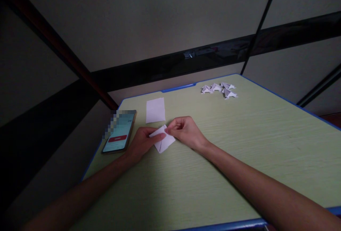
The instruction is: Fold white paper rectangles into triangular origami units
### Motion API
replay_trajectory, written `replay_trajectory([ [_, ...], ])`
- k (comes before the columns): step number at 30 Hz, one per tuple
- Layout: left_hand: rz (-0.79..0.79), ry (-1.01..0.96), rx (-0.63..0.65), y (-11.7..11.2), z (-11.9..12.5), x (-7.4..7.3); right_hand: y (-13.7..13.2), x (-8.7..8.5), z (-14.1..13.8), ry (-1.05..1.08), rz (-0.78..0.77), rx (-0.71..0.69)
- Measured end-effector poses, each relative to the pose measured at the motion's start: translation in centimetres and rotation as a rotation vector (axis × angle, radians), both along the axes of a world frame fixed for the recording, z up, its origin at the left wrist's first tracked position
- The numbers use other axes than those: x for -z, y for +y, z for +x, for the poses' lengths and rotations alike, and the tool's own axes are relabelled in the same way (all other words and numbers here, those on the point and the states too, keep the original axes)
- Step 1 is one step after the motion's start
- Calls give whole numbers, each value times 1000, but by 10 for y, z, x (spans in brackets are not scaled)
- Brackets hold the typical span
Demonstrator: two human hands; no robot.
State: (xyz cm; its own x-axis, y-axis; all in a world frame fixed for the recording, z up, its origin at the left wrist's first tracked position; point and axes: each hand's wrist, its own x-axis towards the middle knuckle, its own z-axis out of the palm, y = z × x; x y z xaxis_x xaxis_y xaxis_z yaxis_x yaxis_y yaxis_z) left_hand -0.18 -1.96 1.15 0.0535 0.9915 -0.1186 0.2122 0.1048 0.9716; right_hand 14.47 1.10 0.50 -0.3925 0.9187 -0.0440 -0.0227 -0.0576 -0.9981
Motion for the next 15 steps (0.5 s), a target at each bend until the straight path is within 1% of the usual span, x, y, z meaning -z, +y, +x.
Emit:
replay_trajectory([
  [4,24,23,-13,-1,1,0,-1,0,-2,26,-4,1],
  [8,11,29,-18,-2,2,-1,-2,-1,-3,33,-28,12],
  [15,21,31,3,-1,1,0,-2,2,-4,44,-41,34],
])
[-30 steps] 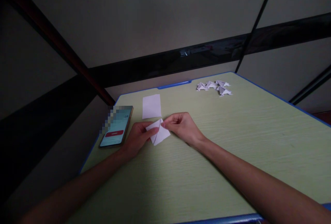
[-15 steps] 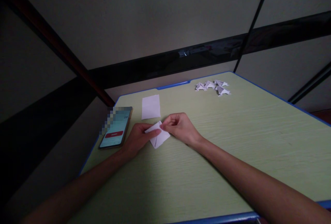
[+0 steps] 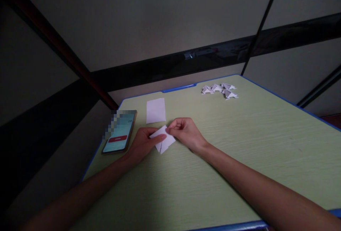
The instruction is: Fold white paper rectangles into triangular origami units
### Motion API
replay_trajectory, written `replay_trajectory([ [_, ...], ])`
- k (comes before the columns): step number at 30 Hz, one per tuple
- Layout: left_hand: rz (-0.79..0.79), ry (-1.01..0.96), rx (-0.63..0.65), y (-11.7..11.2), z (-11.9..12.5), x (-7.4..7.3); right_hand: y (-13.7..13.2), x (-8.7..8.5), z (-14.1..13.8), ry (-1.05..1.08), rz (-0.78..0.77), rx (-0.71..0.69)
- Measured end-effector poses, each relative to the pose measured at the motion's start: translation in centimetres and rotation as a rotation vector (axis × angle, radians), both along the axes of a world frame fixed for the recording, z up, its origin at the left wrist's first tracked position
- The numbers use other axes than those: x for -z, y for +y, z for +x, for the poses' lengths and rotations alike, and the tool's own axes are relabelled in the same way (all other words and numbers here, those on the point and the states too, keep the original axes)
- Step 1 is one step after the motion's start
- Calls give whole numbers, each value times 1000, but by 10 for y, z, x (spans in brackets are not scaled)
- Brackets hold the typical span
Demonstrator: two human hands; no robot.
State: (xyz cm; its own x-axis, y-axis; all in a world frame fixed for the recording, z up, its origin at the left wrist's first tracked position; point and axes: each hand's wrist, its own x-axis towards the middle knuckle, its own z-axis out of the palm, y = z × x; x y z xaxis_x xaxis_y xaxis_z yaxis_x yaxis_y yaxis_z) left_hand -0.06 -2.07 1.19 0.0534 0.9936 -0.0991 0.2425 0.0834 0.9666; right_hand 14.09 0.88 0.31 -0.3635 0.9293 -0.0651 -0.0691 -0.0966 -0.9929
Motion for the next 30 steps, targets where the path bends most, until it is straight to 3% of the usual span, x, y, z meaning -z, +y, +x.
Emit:
replay_trajectory([
  [6,33,-1,-16,1,-1,4,3,0,0,-48,77,-18],
  [13,36,18,-25,0,-1,5,2,-4,3,-170,207,-240],
  [21,13,46,-32,0,0,5,-1,-1,4,-209,221,-209],
  [30,53,108,91,2,-4,8,0,-5,4,-224,185,-258],
])
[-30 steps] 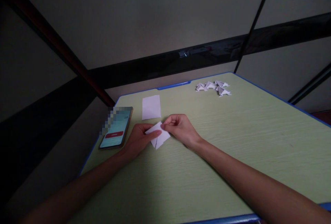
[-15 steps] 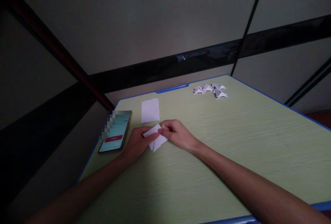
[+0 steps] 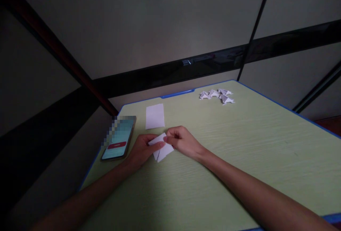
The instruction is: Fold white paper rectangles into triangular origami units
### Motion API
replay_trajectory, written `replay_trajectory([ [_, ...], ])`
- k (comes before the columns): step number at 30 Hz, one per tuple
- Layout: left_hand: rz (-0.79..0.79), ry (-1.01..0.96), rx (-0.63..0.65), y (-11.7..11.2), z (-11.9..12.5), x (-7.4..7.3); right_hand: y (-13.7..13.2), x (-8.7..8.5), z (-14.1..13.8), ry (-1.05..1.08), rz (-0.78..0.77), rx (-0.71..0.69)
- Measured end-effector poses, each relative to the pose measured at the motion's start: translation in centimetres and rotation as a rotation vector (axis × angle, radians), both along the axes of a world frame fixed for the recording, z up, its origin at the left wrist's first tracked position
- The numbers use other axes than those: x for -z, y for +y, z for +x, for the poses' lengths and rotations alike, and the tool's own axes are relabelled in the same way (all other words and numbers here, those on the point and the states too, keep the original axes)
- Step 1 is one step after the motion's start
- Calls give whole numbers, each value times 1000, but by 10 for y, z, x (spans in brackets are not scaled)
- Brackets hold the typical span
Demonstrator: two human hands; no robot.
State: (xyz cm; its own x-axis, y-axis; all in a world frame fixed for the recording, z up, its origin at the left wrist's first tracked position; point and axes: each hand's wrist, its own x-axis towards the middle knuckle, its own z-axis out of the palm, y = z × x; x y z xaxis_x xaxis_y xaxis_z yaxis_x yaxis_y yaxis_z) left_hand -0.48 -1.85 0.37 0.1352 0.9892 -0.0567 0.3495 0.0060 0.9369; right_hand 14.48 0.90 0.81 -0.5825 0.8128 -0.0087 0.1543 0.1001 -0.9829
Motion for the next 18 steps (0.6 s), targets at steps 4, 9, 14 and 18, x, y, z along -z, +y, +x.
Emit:
replay_trajectory([
  [4,-19,0,42,-2,3,-2,-3,3,-1,2,74,37],
  [9,-30,-30,58,-4,4,-3,-6,5,-1,40,119,51],
  [14,-48,-188,18,-4,4,-2,-8,3,0,65,239,149],
  [18,-86,-300,-7,-4,7,-2,-8,2,-1,122,222,221],
])
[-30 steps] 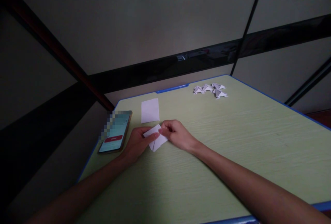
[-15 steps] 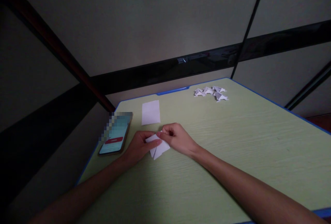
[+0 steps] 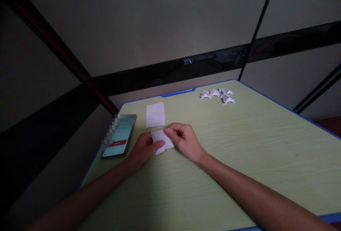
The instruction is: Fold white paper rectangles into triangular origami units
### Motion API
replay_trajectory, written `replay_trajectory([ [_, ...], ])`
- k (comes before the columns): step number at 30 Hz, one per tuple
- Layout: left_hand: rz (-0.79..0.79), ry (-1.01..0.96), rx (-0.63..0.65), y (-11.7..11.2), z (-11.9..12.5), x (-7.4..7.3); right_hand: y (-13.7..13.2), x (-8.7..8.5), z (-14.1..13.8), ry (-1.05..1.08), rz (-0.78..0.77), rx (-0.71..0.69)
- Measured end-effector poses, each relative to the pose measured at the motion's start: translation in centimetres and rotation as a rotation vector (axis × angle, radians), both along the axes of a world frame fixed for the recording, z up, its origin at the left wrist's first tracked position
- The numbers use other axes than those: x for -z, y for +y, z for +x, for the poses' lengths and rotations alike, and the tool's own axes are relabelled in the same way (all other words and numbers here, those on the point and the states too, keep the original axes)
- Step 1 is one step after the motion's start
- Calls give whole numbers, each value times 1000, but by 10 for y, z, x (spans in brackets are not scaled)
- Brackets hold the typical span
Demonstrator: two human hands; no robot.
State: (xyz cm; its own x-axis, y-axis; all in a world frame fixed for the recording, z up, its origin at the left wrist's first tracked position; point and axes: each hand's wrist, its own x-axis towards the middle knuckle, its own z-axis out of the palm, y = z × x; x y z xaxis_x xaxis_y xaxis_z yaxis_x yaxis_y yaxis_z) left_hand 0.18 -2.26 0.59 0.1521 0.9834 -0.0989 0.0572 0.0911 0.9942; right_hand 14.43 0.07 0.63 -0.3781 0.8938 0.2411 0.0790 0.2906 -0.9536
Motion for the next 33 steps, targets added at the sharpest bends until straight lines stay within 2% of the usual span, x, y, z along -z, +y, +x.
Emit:
replay_trajectory([
  [6,34,-65,-149,-1,3,-5,4,-1,0,85,-112,33],
  [10,45,-94,-235,1,0,-3,5,-2,1,-15,-197,-150],
  [13,45,-80,-221,3,-1,-1,3,-1,-1,-62,-205,-255],
  [18,48,-35,-152,2,-1,-3,3,1,-1,13,-154,-166],
  [24,30,2,-150,1,0,-5,6,3,0,16,-178,-163],
  [28,42,21,-171,0,1,-6,4,2,-2,151,-53,-74],
  [33,35,32,-164,0,1,-7,3,2,-1,185,-1,-89],
])
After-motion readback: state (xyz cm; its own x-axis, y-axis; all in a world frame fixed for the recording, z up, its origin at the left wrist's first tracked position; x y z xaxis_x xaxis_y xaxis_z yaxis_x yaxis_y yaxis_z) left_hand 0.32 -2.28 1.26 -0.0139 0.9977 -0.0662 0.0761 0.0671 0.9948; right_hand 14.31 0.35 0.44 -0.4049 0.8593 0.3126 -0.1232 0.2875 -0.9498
